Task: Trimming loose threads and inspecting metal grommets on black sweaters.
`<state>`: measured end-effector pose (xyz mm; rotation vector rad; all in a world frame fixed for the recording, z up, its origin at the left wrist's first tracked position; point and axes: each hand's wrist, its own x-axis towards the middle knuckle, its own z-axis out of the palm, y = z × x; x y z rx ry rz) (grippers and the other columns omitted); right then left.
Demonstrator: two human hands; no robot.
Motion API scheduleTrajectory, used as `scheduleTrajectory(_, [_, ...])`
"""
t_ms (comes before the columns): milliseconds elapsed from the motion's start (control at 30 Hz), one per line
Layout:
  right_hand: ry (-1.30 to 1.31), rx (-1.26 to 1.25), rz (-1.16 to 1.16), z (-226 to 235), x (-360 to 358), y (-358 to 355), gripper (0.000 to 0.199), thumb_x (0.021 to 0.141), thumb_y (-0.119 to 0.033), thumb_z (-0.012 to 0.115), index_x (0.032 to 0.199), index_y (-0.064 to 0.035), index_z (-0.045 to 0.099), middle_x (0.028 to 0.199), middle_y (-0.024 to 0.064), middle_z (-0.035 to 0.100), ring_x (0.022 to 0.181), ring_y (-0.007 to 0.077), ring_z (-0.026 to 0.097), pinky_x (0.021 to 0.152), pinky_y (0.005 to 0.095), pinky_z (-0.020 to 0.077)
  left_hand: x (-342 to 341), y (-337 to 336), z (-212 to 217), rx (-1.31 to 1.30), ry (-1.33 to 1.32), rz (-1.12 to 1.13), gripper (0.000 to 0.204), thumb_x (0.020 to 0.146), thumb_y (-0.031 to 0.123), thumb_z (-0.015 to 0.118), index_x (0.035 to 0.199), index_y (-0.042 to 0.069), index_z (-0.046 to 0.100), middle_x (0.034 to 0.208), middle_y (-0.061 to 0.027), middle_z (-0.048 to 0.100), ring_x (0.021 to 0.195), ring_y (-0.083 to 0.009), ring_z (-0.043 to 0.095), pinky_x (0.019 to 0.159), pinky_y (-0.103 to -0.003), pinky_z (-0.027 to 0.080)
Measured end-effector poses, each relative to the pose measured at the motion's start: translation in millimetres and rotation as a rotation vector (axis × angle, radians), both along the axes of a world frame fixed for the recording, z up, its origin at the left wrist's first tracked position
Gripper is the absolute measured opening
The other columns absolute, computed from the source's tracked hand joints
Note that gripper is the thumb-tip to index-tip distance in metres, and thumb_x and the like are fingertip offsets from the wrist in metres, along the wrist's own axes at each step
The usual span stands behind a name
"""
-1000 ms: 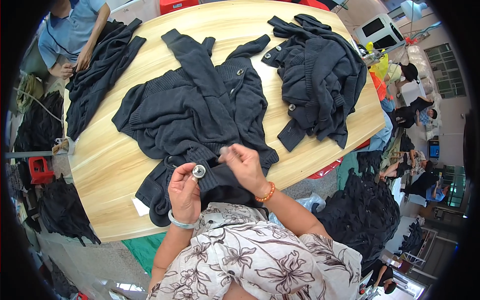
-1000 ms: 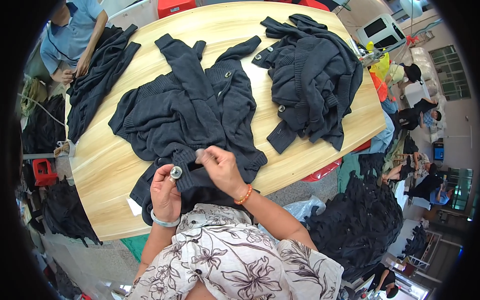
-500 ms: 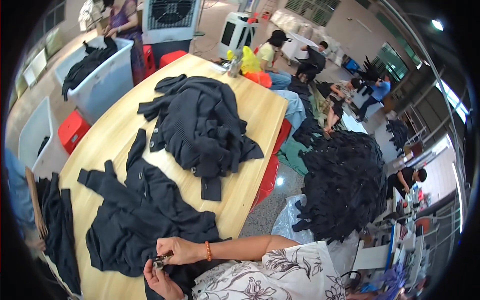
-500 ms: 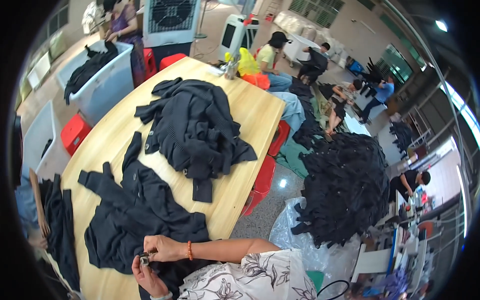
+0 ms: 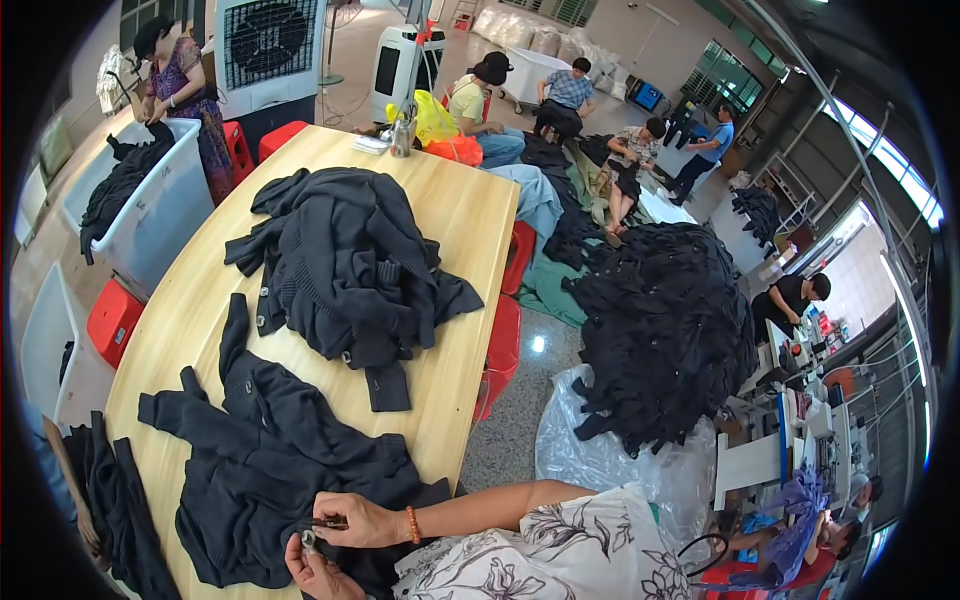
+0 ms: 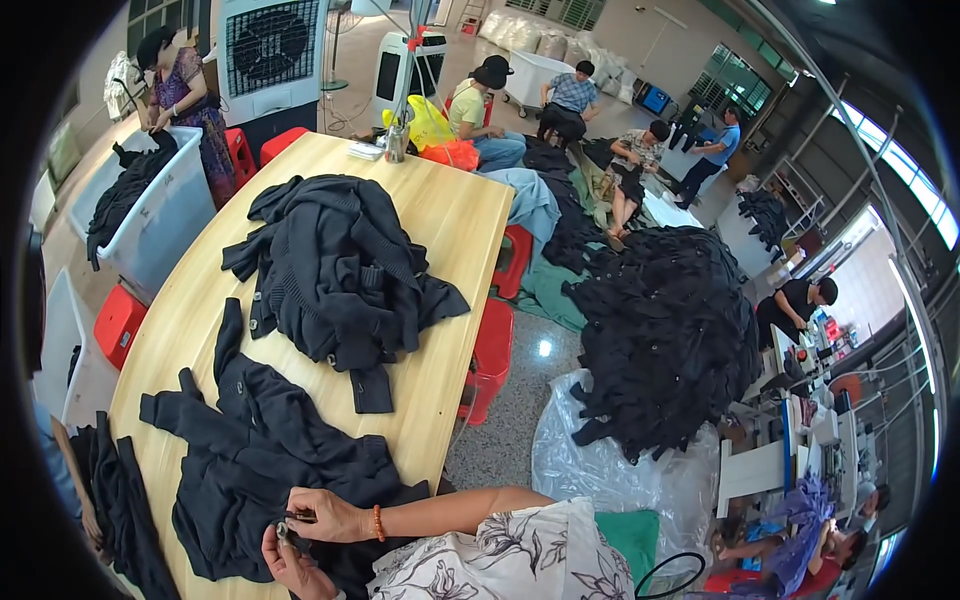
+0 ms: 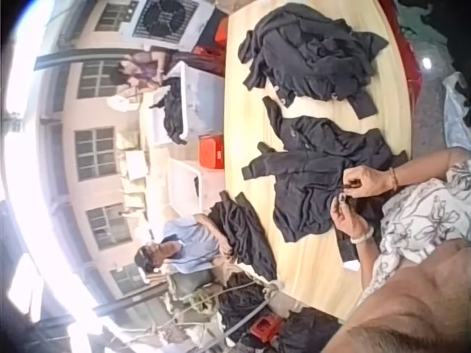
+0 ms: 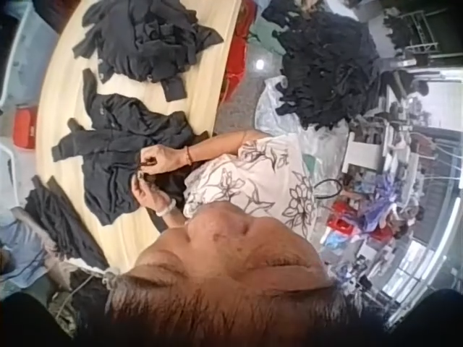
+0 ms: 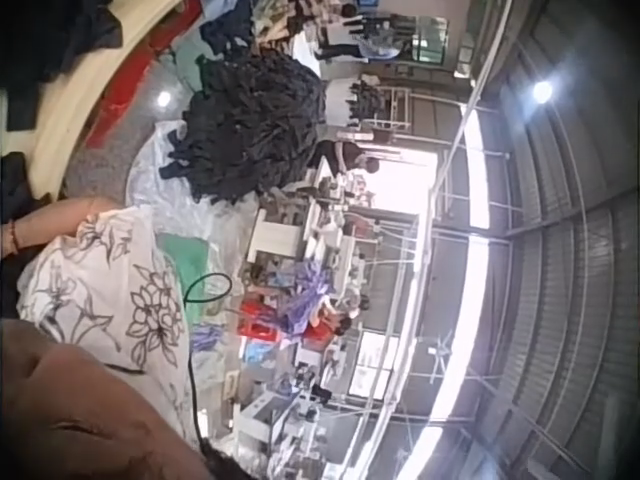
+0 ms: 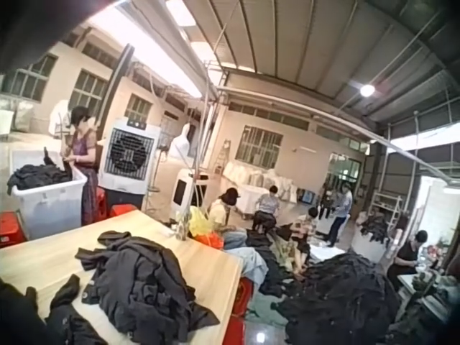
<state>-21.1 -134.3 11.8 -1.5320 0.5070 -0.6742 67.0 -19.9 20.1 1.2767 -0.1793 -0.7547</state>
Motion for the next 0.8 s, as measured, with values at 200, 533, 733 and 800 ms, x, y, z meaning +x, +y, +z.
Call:
scheduleTrajectory(200, [0.050, 0.130, 0.043, -0.1, -0.5, -7.1, 0.015, 0.086, -0.012, 0.068, 0.085, 0.0007, 0.060, 0.076, 0.0020, 0.054, 0.068, 0.0066, 0.050, 0.060, 0.0245, 0.0418, 11.4, 18.8, -27.4, -0.160, -0.049, -0.069, 0.032, 0.097, 0.009, 0.053, 0.128, 0.000, 0.050, 0.118, -0.0090, 0.060, 0.104, -0.0151, 0.059, 0.089, -0.026, 0.048])
scheduleTrajectory(533, [-0.004, -0.048, 0.211, 9.2, -2.2, -10.6, 0.027, 0.086, 0.003, 0.063, 0.113, 0.0001, 0.064, 0.107, 0.0015, 0.062, 0.081, 0.0056, 0.057, 0.065, 0.0208, 0.0461, 2.3, 19.7, -7.4, -0.153, 0.135, 0.046, 0.028, 0.092, -0.001, 0.059, 0.120, -0.002, 0.061, 0.105, -0.0020, 0.066, 0.075, -0.0023, 0.052, 0.065, -0.016, 0.040])
scheduleTrajectory(733, [0.056, -0.202, 0.346, 17.4, 9.0, -10.7, 0.027, 0.078, 0.009, 0.063, 0.103, 0.0024, 0.066, 0.092, 0.0100, 0.064, 0.076, 0.0137, 0.060, 0.064, 0.0257, 0.0474, 4.8, 33.6, -14.8, -0.160, 0.133, -0.008, 0.026, 0.093, 0.001, 0.061, 0.119, -0.003, 0.061, 0.102, -0.0027, 0.066, 0.075, -0.0030, 0.055, 0.065, -0.016, 0.043])
scheduleTrajectory(800, [0.163, -0.195, 0.358, 18.3, 8.7, -11.0, 0.023, 0.082, 0.006, 0.065, 0.104, 0.0024, 0.066, 0.090, 0.0067, 0.065, 0.074, 0.0099, 0.060, 0.065, 0.0237, 0.0476, 6.3, 36.7, -15.5, -0.105, -0.056, -0.112, 0.024, 0.093, 0.001, 0.061, 0.117, -0.004, 0.061, 0.101, -0.0037, 0.065, 0.077, -0.0053, 0.058, 0.068, -0.018, 0.048])
